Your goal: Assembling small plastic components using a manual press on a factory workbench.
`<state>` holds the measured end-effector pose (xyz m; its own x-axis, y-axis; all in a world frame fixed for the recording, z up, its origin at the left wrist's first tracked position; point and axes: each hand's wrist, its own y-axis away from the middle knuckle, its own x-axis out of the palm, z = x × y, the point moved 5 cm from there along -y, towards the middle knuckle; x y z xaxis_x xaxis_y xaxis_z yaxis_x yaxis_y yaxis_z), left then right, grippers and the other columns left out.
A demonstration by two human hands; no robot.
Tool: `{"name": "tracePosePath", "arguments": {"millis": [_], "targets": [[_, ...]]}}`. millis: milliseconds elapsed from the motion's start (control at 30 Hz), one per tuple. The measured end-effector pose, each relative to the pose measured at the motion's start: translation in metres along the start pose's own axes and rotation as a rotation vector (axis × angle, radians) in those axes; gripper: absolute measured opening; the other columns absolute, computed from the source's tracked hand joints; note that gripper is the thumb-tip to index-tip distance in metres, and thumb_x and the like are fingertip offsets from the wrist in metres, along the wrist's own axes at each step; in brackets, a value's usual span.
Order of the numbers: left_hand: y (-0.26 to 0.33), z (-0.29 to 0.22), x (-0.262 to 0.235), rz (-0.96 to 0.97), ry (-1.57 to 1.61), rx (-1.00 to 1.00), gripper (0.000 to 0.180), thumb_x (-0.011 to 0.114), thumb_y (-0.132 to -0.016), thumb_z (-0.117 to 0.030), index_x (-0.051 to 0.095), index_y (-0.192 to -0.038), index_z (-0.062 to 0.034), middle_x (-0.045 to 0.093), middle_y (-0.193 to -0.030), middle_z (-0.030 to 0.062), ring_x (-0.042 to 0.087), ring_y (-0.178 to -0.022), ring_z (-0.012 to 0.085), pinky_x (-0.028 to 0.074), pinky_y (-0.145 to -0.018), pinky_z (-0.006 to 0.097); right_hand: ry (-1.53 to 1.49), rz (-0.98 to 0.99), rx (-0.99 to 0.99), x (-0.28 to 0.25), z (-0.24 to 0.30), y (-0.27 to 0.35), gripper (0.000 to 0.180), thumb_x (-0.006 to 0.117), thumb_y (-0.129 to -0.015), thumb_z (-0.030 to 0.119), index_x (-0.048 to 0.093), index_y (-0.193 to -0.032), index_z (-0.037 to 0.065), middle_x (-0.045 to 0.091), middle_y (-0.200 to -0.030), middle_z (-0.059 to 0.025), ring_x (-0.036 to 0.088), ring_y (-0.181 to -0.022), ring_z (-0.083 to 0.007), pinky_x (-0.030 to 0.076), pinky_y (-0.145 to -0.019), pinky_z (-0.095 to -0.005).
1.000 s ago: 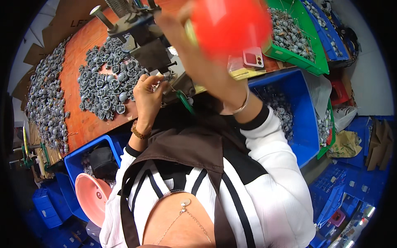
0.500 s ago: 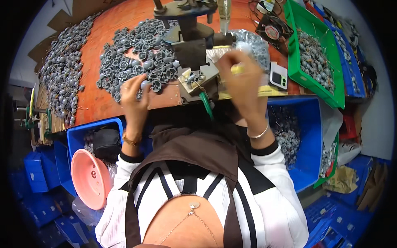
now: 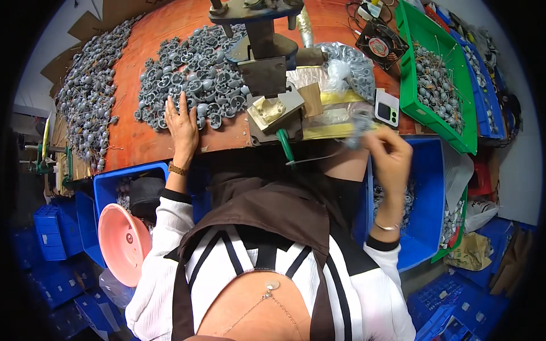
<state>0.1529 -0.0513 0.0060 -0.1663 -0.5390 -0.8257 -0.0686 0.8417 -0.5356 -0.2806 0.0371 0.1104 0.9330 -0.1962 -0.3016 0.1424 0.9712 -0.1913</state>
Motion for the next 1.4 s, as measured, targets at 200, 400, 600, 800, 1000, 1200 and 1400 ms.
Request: {"name": "tracePosePath", "arguments": {"millis": [200,400,600,800,1000,1200,1400], "targets": [[-0.050,0.007,-0.020,-0.125,0.066,0.053,0.038,0.061,-0.088,-0.021,0.056,-0.122,-0.0029,0.057,-0.118,0.0178,0.052,-0.107,0.0343,0.042,-0.093,0.041,0.252,-0.237,0.226,-0.146,-0.077,0.049,0.023,0.064,-0.088,0.013,0.056,-0.070,0.001,0.049,-0.064,0.0039,0.043,-0.061,-0.0024,0.031,-0.054,-0.0195],[-0.108,0.027,0.011,0.052,-0.158,0.093,0.030,0.064,-0.083,-0.034,0.068,-0.100,-0.0099,0.066,-0.087,0.0137,0.062,-0.084,0.0333,0.048,-0.072,0.043,1.328,-0.330,0.284,-0.166,-0.108,0.078,0.031,0.067,-0.080,0.035,0.069,-0.093,0.007,0.067,-0.079,-0.0164,0.064,-0.075,-0.0353,0.050,-0.066,-0.0424],[-0.101,0.000,-0.005,-0.096,0.211,0.192,0.018,0.065,-0.084,-0.013,0.069,-0.099,-0.0044,0.065,-0.102,0.0133,0.063,-0.091,0.0280,0.049,-0.080,0.037,0.716,-0.486,0.077,-0.144,-0.054,-0.005,0.018,0.066,-0.085,0.020,0.068,-0.087,0.003,0.066,-0.069,-0.0072,0.062,-0.064,-0.0105,0.047,-0.061,-0.0260],[-0.018,-0.119,-0.015,0.123,0.935,0.225,0.016,0.071,-0.076,0.006,0.067,-0.091,0.0019,0.061,-0.100,0.0088,0.057,-0.091,0.0150,0.045,-0.080,0.025,0.939,-0.561,-0.071,-0.178,-0.080,-0.146,0.015,0.063,-0.083,0.020,0.071,-0.090,0.009,0.069,-0.077,-0.0116,0.067,-0.073,-0.0244,0.051,-0.067,-0.0352],[-0.006,-0.170,-0.014,0.198,0.881,0.236,0.015,0.071,-0.074,0.004,0.069,-0.088,-0.0018,0.058,-0.082,0.0061,0.056,-0.074,0.0141,0.044,-0.067,0.024,1.377,-0.265,0.253,-0.204,-0.158,-0.212,0.011,0.062,-0.081,0.016,0.071,-0.086,0.012,0.068,-0.094,-0.0150,0.065,-0.088,-0.0336,0.052,-0.073,-0.0450],[-0.011,-0.169,-0.017,0.298,0.846,0.274,0.013,0.070,-0.077,-0.005,0.069,-0.090,-0.0065,0.062,-0.080,0.0079,0.057,-0.071,0.0212,0.044,-0.061,0.030,1.425,-0.086,0.012,-0.201,-0.153,-0.203,0.012,0.065,-0.077,0.018,0.069,-0.087,0.011,0.068,-0.089,-0.0158,0.065,-0.087,-0.0331,0.052,-0.070,-0.0459],[-0.011,-0.146,-0.024,0.426,0.885,0.323,0.020,0.065,-0.080,-0.003,0.066,-0.101,-0.0056,0.062,-0.110,0.0135,0.059,-0.104,0.0293,0.042,-0.095,0.037,1.502,0.109,-0.016,-0.200,-0.151,-0.207,0.016,0.061,-0.079,0.019,0.065,-0.083,0.004,0.063,-0.092,-0.0213,0.061,-0.092,-0.0370,0.048,-0.077,-0.0474]]}}
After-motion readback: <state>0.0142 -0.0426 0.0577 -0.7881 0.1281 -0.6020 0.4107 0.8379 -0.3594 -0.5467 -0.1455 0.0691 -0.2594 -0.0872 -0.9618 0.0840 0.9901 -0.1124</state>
